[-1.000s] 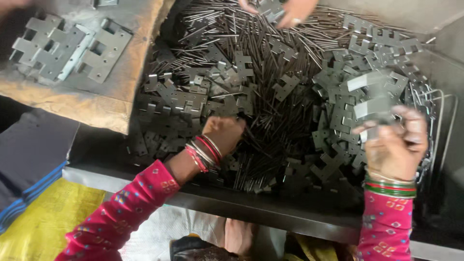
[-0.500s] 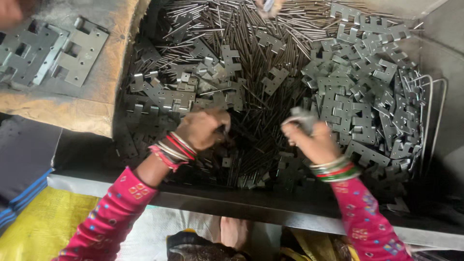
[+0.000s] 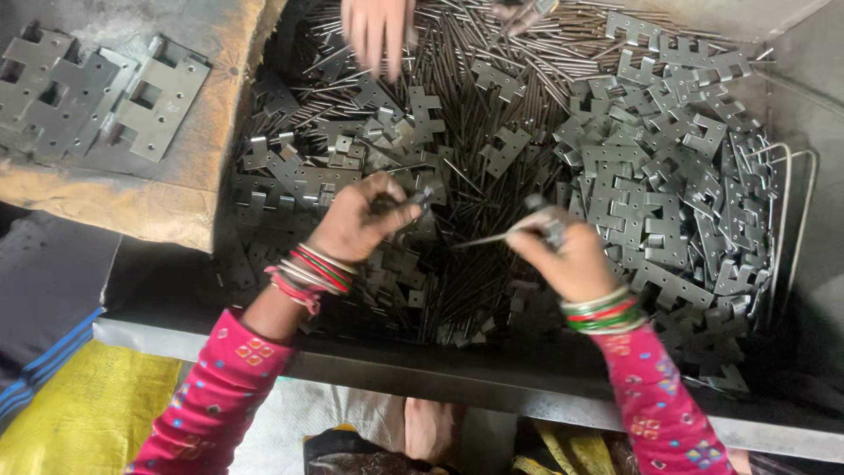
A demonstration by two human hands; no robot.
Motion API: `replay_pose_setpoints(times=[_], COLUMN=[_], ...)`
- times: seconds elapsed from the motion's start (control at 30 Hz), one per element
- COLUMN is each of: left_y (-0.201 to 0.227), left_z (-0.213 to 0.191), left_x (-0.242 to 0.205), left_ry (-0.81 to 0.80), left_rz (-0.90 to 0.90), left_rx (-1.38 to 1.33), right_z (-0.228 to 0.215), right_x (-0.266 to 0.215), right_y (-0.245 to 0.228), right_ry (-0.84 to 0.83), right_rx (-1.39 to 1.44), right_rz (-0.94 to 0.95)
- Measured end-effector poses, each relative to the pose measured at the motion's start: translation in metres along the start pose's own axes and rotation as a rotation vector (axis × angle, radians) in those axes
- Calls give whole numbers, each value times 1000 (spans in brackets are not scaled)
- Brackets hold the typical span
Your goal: The person inserts metal rods into small metal plates and places the assembled units into a bin. They work alongside another person at a shared workstation, continuously handling the metal components by hand.
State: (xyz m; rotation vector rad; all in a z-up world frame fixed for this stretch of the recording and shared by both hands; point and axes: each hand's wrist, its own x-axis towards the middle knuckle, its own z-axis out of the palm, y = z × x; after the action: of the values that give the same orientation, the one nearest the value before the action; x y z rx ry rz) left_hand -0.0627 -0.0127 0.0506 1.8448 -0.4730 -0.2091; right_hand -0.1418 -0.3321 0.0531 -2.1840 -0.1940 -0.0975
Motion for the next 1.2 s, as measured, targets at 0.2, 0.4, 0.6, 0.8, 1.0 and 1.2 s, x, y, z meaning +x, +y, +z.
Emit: replay_pose_setpoints(times=[0.2,0.4,0.6,0.8,1.0,1.2], left_y=[3,-6,6,43,79,58], left_z=[-24,-19,48,81,-7,-132], left_x=[0,9,-11,-28,-43,-22], left_ry=[-166,177,87,98,282,657], left_rz=[-427,-265,-34,27,151,206], left_rx=[-937,-683,-309,279,473,1263], right_z=[-59,-38,40,64,-2,-76], right_x=[2,0,8,-2,14,22], right_y=[11,24,-29,-35,35,129], right_ry=[489,89,39,-64,121,85], right_rx=[1143,1142,1147,1105,-624,-974], right_rz=[461,537,828,690,326,452])
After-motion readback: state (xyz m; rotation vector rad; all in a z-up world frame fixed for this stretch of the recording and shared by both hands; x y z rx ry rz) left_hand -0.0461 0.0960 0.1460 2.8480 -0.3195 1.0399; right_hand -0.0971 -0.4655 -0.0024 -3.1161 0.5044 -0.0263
